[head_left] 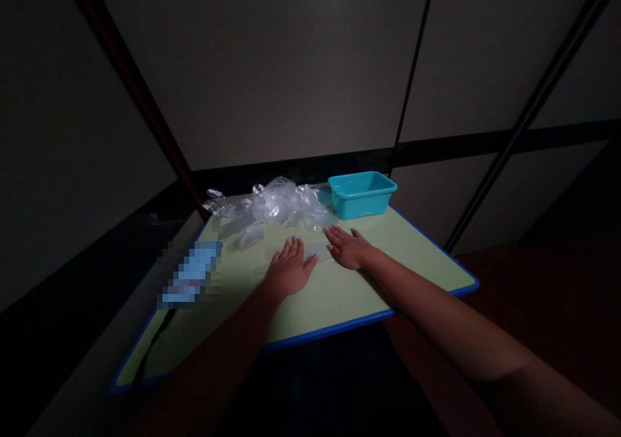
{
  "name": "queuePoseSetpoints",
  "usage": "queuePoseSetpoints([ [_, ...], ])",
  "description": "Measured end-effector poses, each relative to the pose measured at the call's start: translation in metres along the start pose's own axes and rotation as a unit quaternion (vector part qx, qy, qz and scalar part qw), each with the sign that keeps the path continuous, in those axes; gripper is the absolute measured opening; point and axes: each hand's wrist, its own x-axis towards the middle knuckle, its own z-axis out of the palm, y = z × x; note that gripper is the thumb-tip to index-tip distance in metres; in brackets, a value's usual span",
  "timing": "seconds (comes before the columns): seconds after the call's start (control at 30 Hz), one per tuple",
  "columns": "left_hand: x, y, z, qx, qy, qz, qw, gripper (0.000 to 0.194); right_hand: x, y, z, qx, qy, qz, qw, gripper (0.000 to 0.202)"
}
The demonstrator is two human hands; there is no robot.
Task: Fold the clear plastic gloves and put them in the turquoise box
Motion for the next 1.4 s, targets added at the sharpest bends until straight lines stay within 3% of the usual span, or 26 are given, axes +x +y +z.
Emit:
queuePoseSetpoints([
  [0.17, 0.000, -0.001, -0.005, -0.013, -0.030, -0.041, 0.999, 0.082, 0.001, 0.001, 0.002, -0.002, 0.001, 0.003, 1.000, 0.060],
  [0.47, 0.002, -0.011, -0.003, -0.022, -0.029, -0.082, 0.996, 0.082, 0.001, 0.001, 0.002, -0.008, -0.002, 0.001, 1.000, 0.060],
  [1.13, -0.016, -0.052, -0.012, 0.010, -0.043, -0.137, 0.990, 0.074, 0.001, 0.001, 0.001, -0.001, -0.008, 0.003, 1.000, 0.060],
  [1.27, -0.022, -0.057, -0.010, 0.013, -0.012, -0.166, 0.986, 0.073, 0.002, 0.001, 0.002, 0.001, -0.003, 0.001, 1.000, 0.060],
  [1.4, -0.025, -0.038, -0.014, 0.015, 0.045, -0.162, 0.986, 0.073, 0.002, 0.001, 0.003, 0.006, 0.002, -0.001, 1.000, 0.059],
])
